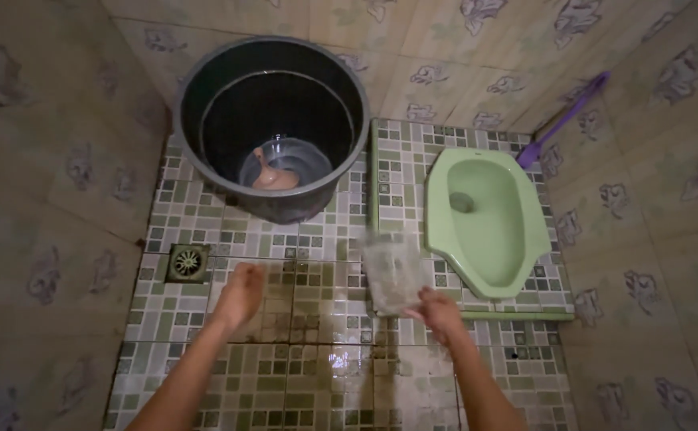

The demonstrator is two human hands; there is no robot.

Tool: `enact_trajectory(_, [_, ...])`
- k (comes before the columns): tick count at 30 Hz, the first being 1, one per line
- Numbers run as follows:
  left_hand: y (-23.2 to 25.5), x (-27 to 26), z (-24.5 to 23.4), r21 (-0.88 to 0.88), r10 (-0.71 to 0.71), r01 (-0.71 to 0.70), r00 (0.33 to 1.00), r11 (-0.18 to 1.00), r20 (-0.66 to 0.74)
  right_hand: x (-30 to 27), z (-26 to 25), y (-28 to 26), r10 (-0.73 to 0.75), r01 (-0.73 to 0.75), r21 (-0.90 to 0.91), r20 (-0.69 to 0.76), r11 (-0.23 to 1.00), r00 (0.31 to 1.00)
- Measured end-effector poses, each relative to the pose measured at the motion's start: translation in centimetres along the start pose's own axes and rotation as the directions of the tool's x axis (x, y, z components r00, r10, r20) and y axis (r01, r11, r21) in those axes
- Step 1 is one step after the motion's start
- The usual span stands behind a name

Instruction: The person prepares a cleaning solution by pouring liquids from two bottles into a plastic container, then repeatedly scoops water from a bucket and pours it into a squat toilet. The person handles the container and a scoop, moving between the bucket and the toilet.

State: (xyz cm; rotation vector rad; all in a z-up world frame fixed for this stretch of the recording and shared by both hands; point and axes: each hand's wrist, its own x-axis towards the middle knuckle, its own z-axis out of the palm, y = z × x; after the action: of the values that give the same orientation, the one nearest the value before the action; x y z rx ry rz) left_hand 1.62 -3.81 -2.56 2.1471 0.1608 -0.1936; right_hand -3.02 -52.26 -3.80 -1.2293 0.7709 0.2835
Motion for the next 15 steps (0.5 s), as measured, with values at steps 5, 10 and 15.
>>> enact_trajectory(5, [1.7,0.0,0.5,-0.065,-0.061,0.068,0.992,0.996,0.111,2.1,-3.6,-1.3,-0.041,0.068,-0.896,0.095,-0.439,0.995])
enact_trajectory(10, [3.6,-0.2,1.2,0.064,-0.193,0.186,0.973,0.980,0.126,4.5,-5.3,-1.9,-0.194,-0.190,-0.856,-0.315,0.481,0.929])
enact_trajectory(15, [4.8,0.7,1.0,0.044,-0.176,0.172,0.980,0.984,0.092,8.3,-6.9,-5.1,-0.444,-0.199,-0.980,-0.167,-0.025,0.880])
